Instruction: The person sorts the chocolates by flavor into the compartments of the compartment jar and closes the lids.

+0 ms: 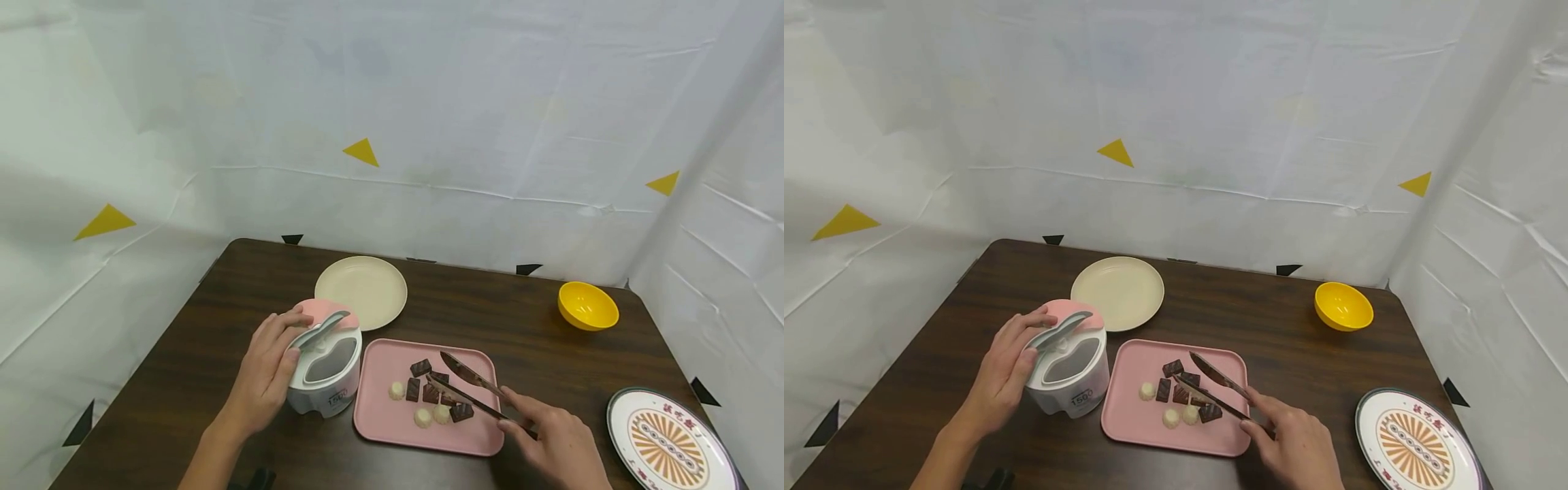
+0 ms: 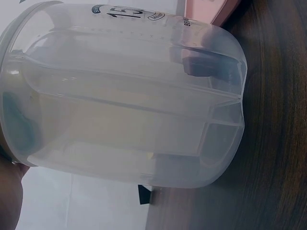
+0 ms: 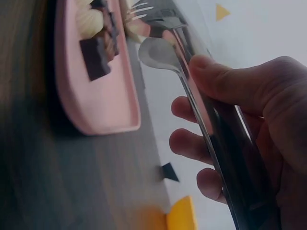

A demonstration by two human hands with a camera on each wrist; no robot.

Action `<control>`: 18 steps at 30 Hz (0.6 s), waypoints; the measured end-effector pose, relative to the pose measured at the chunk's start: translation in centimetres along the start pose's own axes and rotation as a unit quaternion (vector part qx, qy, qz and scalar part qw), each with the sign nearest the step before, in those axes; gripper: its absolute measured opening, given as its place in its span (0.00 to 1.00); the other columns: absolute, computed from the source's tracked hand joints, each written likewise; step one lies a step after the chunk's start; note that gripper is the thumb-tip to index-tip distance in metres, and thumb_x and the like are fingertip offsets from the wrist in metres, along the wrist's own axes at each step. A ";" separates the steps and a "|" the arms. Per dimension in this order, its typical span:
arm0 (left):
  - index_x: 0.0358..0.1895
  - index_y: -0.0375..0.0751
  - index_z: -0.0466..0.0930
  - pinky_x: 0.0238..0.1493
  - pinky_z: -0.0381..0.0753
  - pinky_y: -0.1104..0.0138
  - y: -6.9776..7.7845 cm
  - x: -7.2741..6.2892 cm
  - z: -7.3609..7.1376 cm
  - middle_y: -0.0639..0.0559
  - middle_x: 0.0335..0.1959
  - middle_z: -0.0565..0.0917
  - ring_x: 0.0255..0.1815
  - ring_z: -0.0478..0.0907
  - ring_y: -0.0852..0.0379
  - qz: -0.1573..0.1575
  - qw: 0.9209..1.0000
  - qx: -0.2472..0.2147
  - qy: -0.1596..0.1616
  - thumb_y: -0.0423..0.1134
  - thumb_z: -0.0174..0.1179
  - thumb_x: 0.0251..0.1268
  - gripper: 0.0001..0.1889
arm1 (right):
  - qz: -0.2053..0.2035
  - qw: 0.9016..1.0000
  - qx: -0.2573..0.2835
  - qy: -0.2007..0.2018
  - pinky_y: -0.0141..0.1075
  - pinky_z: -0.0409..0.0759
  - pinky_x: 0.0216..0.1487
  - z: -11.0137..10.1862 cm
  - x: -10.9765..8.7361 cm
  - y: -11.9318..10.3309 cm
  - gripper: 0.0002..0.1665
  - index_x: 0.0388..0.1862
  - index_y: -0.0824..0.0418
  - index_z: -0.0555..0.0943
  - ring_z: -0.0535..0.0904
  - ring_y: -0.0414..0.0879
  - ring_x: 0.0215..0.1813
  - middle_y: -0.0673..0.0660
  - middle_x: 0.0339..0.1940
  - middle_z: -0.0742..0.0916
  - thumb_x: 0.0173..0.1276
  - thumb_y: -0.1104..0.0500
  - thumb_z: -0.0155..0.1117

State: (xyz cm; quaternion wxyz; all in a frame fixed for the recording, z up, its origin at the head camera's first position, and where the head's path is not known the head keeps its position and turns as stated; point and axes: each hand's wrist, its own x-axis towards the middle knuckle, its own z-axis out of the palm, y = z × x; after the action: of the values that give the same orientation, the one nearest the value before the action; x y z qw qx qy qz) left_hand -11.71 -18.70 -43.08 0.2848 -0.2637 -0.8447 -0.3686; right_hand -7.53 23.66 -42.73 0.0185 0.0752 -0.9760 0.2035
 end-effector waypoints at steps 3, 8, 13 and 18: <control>0.54 0.45 0.80 0.72 0.47 0.45 0.0 0.0 0.0 0.48 0.60 0.76 0.67 0.67 0.44 0.001 1.000 -0.001 0.000 0.33 0.45 0.69 0.17 | 0.018 1.000 -0.005 -0.012 0.36 0.65 0.22 0.3 -0.1 0.4 0.27 0.59 0.44 0.82 0.66 0.36 0.16 0.37 0.19 0.80 0.59 0.47 0.74; 0.54 0.44 0.80 0.72 0.47 0.45 -0.1 0.0 0.0 0.48 0.60 0.76 0.67 0.67 0.44 0.001 1.000 0.001 0.000 0.33 0.44 0.69 0.17 | 0.045 0.998 -0.007 -0.031 0.37 0.65 0.23 0.9 0.1 0.6 0.27 0.59 0.44 0.83 0.67 0.39 0.18 0.41 0.16 0.75 0.60 0.46 0.73; 0.54 0.44 0.80 0.72 0.47 0.45 -0.1 0.0 0.0 0.48 0.60 0.76 0.67 0.67 0.44 -0.002 1.000 0.000 -0.003 0.33 0.44 0.69 0.17 | 0.047 0.998 -0.008 -0.039 0.38 0.63 0.23 1.1 0.1 0.5 0.27 0.58 0.46 0.84 0.65 0.41 0.19 0.44 0.15 0.71 0.59 0.46 0.73; 0.54 0.43 0.80 0.72 0.47 0.45 -0.1 0.0 0.1 0.48 0.60 0.76 0.67 0.67 0.45 -0.006 1.000 -0.002 -0.004 0.33 0.45 0.69 0.17 | 0.051 0.998 -0.017 -0.043 0.38 0.62 0.23 1.0 0.2 0.3 0.26 0.57 0.46 0.84 0.65 0.42 0.20 0.45 0.14 0.68 0.58 0.46 0.73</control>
State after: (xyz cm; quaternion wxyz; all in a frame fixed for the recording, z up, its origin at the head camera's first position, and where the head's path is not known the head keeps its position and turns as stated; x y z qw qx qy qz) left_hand -11.80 -18.74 -43.19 0.2783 -0.2604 -0.8468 -0.3711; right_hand -7.75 23.56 -43.77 -0.0329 0.0339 -0.9817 0.1845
